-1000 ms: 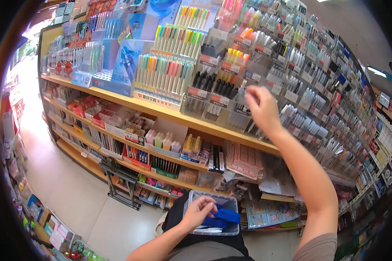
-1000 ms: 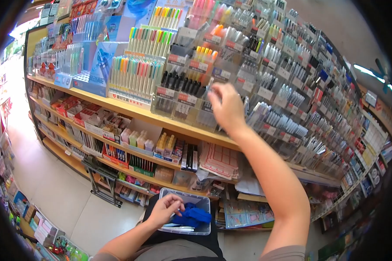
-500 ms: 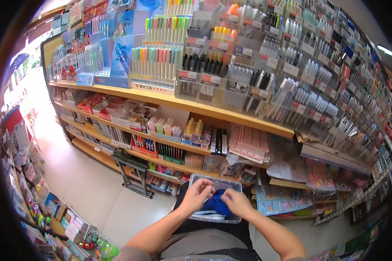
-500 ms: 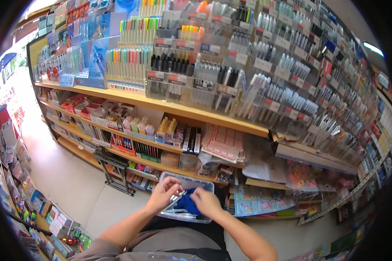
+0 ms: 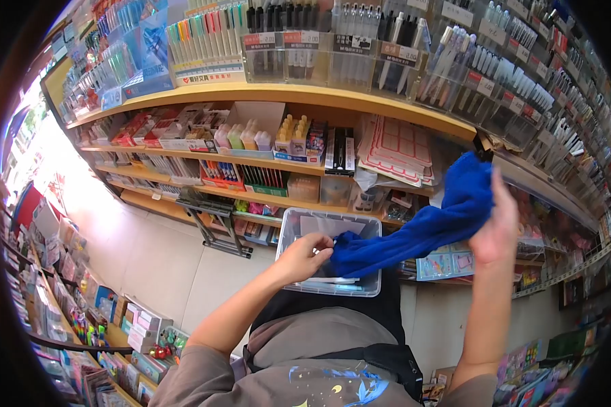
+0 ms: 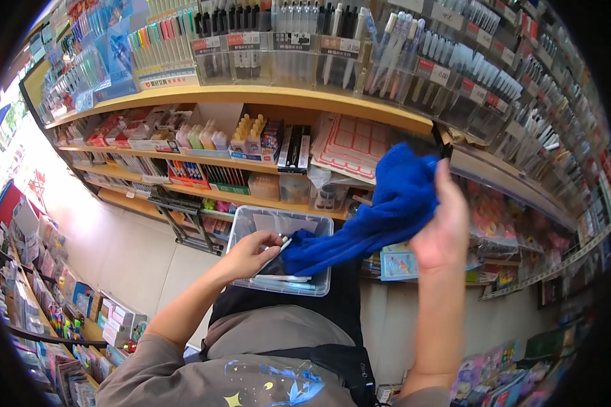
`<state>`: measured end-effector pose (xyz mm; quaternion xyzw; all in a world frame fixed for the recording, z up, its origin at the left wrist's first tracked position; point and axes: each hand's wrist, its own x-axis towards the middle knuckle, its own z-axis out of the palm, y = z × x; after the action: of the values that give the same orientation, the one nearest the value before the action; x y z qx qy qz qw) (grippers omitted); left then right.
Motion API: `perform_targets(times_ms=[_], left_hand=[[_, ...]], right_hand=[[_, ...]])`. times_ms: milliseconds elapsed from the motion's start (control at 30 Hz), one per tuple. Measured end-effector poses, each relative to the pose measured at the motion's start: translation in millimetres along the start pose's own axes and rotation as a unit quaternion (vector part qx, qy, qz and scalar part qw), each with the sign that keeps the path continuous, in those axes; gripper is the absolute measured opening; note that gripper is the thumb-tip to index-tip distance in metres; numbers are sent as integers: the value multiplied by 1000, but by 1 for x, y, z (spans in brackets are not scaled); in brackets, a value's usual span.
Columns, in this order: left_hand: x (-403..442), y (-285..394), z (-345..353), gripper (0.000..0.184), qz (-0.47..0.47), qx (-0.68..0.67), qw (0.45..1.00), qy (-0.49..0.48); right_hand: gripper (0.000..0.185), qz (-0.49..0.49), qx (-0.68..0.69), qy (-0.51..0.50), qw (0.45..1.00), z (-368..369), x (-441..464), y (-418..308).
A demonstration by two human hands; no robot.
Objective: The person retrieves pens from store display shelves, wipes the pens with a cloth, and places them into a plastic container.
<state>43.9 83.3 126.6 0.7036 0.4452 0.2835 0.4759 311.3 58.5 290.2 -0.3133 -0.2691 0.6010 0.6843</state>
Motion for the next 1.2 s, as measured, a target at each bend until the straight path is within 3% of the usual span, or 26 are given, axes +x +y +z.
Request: perform_targets(times_ms=[67,200,233,367,600,700,1000,1200], left_hand=[[0,-2,0,21,27,65,997,-24],[0,-9,5,23,-1,269,954,-135],[1,-4,5,29,-50,291,934,-200],[7,-6,14,45,-58,386,864,-317],[0,-21,31,45,-17,472,814,-338],[11,-8,33,45,-81,477,737,-471],[7,-13,26,38,-53,411,800,-434],[4,21,8,26,-35,429,852,-297]], right_hand=[[33,-36,14,-54,998,3,-1,-18],[33,-58,1,-7,998,9,1,-7],[32,-20,-22,-26,999,12,-2,5],[27,56,-5,17,998,-2,8,56],[30,54,-7,-41,998,8,8,84],[25,75,-19,-58,995,7,1,90],[25,89,-52,-1,995,-27,-15,94],[30,45,-89,54,994,-60,-13,108]])
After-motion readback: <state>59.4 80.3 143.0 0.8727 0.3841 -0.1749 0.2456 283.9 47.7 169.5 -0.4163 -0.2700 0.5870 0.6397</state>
